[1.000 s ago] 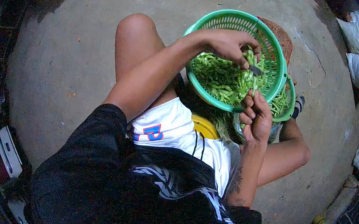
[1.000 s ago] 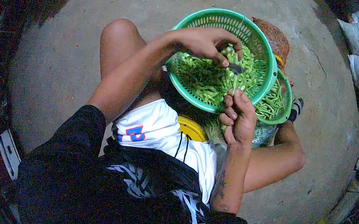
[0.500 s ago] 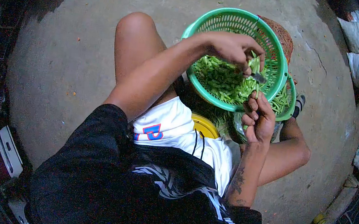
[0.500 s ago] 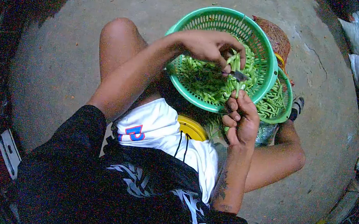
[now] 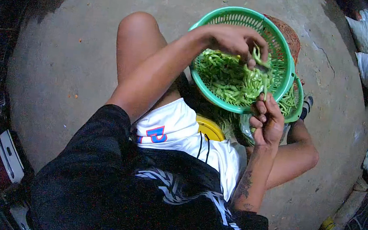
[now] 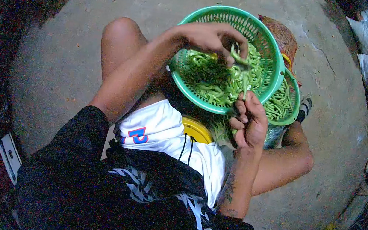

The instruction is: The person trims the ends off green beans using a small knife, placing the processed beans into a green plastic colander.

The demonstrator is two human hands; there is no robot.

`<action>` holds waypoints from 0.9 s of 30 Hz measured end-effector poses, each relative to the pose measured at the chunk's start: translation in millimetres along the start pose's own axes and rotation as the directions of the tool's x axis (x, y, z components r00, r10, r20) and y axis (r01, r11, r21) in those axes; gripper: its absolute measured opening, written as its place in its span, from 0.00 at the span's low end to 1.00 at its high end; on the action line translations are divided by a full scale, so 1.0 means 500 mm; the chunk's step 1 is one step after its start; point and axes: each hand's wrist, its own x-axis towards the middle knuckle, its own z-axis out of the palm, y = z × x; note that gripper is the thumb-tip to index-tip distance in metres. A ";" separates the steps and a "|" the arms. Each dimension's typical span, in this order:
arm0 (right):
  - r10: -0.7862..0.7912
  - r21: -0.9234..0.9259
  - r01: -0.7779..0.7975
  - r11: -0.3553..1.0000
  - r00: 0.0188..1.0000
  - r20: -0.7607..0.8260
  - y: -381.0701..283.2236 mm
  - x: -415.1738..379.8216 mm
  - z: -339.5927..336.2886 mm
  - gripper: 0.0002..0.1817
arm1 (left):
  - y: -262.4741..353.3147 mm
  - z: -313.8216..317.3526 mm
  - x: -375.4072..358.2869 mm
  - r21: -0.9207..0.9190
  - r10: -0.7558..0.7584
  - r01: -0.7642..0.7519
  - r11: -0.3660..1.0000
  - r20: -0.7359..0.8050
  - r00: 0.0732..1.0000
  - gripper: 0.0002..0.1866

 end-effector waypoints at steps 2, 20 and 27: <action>0.002 -0.001 -0.002 1.000 1.000 -0.005 -0.003 -0.001 0.001 0.08 | 0.006 -0.019 -0.009 -0.055 -0.062 0.060 0.997 -0.042 0.997 0.21; -0.026 -0.025 0.024 0.999 0.996 -0.091 0.010 0.011 0.017 0.10 | 0.028 0.046 0.003 0.089 -0.054 0.048 0.995 0.072 0.996 0.20; -0.086 -0.037 0.084 0.996 0.994 -0.068 0.020 0.022 0.006 0.11 | 0.048 0.050 0.002 0.171 -0.067 0.057 0.984 0.052 0.996 0.19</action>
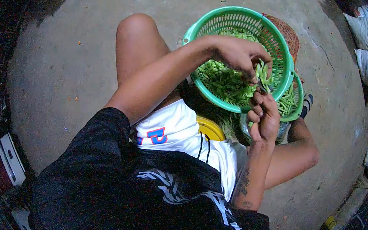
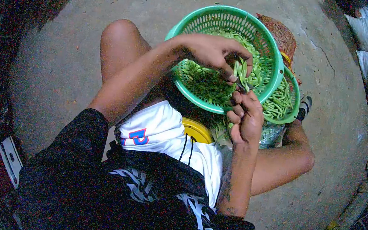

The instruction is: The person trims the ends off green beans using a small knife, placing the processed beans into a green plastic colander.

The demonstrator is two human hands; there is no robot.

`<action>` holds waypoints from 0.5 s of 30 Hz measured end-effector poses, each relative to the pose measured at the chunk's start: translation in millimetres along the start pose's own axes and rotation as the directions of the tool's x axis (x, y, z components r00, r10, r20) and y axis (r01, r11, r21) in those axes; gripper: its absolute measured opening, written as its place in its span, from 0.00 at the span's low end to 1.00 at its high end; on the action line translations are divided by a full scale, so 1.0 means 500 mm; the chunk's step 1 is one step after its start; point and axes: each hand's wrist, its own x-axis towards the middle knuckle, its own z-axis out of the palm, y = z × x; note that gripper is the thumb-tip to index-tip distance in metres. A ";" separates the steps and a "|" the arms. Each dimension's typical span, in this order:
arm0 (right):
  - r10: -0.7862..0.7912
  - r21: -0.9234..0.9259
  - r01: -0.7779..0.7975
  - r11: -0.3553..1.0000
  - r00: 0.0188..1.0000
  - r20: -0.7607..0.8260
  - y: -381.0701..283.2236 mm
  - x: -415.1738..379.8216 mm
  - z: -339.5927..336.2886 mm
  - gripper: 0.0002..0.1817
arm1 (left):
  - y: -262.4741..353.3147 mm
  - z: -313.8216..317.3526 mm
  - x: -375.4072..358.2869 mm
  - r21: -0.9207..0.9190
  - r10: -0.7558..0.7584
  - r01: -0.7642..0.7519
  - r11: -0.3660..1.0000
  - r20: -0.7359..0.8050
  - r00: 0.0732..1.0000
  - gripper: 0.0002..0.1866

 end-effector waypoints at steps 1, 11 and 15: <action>0.002 -0.001 -0.002 1.000 1.000 -0.002 0.001 0.000 -0.001 0.11 | -0.009 -0.006 0.004 -0.027 0.032 -0.031 0.999 0.019 0.999 0.19; -0.019 0.027 0.020 0.999 0.998 -0.052 0.002 -0.001 0.017 0.09 | -0.020 0.007 0.003 -0.167 0.056 -0.045 0.985 0.066 0.996 0.22; -0.029 -0.020 0.029 0.999 0.999 -0.020 -0.004 -0.003 0.010 0.09 | -0.042 -0.029 0.002 -0.135 0.068 -0.065 0.989 0.018 0.998 0.20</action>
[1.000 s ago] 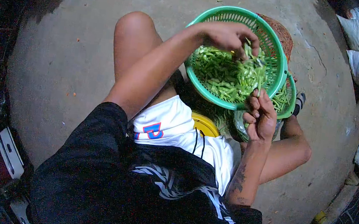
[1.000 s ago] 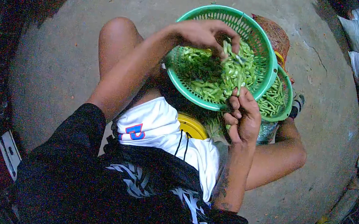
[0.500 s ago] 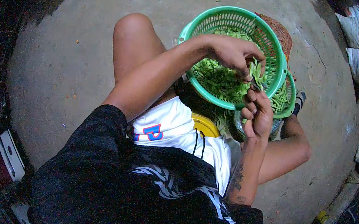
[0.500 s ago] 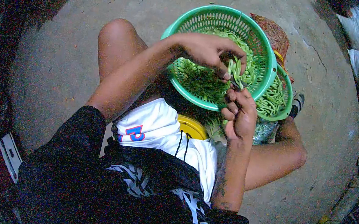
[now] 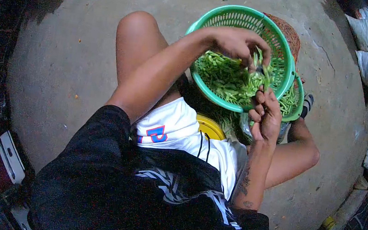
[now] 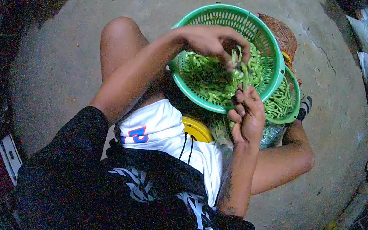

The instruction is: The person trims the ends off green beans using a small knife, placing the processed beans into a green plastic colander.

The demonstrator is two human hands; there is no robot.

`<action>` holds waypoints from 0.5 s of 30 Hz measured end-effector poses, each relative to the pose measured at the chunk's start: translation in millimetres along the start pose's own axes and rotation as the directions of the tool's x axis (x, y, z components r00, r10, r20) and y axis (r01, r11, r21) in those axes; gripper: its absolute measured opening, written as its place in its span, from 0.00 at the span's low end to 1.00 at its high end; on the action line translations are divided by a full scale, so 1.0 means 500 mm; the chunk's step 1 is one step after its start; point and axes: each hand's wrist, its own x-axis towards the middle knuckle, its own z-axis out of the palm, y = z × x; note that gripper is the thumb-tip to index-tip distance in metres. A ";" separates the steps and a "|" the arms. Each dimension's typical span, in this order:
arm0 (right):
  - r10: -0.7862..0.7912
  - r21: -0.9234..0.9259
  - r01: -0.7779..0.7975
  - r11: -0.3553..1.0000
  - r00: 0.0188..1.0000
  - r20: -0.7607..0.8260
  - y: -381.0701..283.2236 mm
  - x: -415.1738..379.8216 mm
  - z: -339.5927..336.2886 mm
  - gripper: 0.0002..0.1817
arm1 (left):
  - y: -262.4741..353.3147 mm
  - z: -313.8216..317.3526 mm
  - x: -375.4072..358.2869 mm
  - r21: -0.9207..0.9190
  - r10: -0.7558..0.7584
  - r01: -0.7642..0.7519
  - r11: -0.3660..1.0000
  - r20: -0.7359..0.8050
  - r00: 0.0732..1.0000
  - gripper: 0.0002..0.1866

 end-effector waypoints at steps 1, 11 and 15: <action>-0.002 0.018 0.001 1.000 1.000 0.024 -0.001 0.000 -0.003 0.09 | -0.003 -0.011 -0.001 -0.026 0.004 -0.005 1.000 -0.050 0.999 0.20; -0.026 -0.020 0.025 0.999 0.998 -0.052 0.008 0.010 -0.003 0.11 | 0.008 0.030 0.008 0.017 0.029 -0.031 0.999 0.082 0.996 0.19; -0.041 0.127 0.025 0.992 0.991 0.124 -0.003 0.018 -0.003 0.17 | 0.000 -0.023 -0.012 -0.184 0.022 -0.044 0.982 -0.120 0.993 0.18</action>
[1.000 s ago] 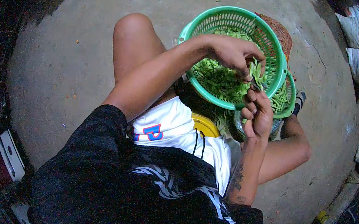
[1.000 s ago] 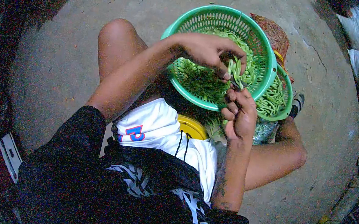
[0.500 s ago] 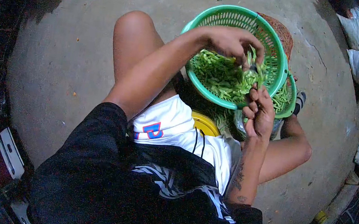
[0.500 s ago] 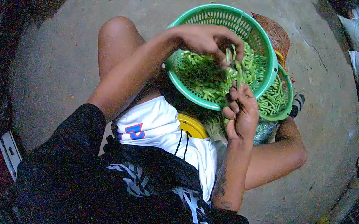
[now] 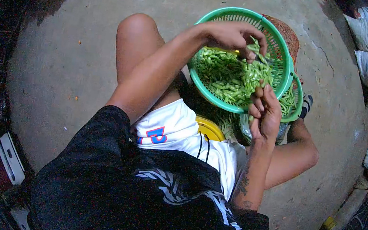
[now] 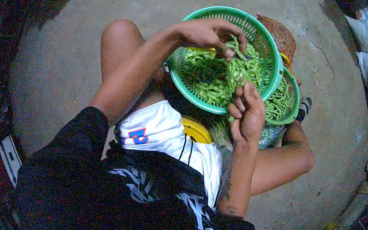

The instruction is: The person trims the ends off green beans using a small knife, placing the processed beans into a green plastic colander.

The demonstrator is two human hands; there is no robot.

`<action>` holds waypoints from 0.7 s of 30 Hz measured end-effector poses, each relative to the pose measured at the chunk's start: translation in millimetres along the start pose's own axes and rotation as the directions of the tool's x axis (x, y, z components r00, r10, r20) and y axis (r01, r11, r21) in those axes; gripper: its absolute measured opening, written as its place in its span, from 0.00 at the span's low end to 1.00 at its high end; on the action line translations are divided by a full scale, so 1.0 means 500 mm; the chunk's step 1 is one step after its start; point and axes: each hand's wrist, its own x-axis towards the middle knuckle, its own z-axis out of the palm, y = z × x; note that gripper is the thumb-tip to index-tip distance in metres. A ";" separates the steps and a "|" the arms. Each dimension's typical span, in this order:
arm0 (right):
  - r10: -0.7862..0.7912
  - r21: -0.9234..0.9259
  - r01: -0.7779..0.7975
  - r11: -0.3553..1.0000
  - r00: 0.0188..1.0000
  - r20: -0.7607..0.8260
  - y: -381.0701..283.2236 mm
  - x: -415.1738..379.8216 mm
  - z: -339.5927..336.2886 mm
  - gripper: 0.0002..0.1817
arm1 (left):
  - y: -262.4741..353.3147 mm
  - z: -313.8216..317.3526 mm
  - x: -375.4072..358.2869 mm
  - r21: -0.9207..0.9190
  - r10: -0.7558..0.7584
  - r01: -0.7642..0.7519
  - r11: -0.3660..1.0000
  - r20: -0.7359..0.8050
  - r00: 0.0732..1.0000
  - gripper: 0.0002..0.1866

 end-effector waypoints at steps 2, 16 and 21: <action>-0.008 0.037 0.011 0.999 0.997 -0.073 -0.003 0.004 0.025 0.19 | 0.008 -0.005 -0.005 0.073 -0.011 0.013 0.997 -0.027 1.000 0.18; -0.249 0.074 0.259 0.963 0.960 -0.127 -0.009 0.021 -0.011 0.28 | -0.001 0.065 0.004 0.162 0.128 -0.140 0.977 0.083 0.988 0.21; -0.163 0.198 0.165 0.966 0.986 -0.026 -0.005 0.022 0.003 0.26 | -0.005 0.097 0.020 0.193 0.145 -0.159 0.968 0.084 0.986 0.22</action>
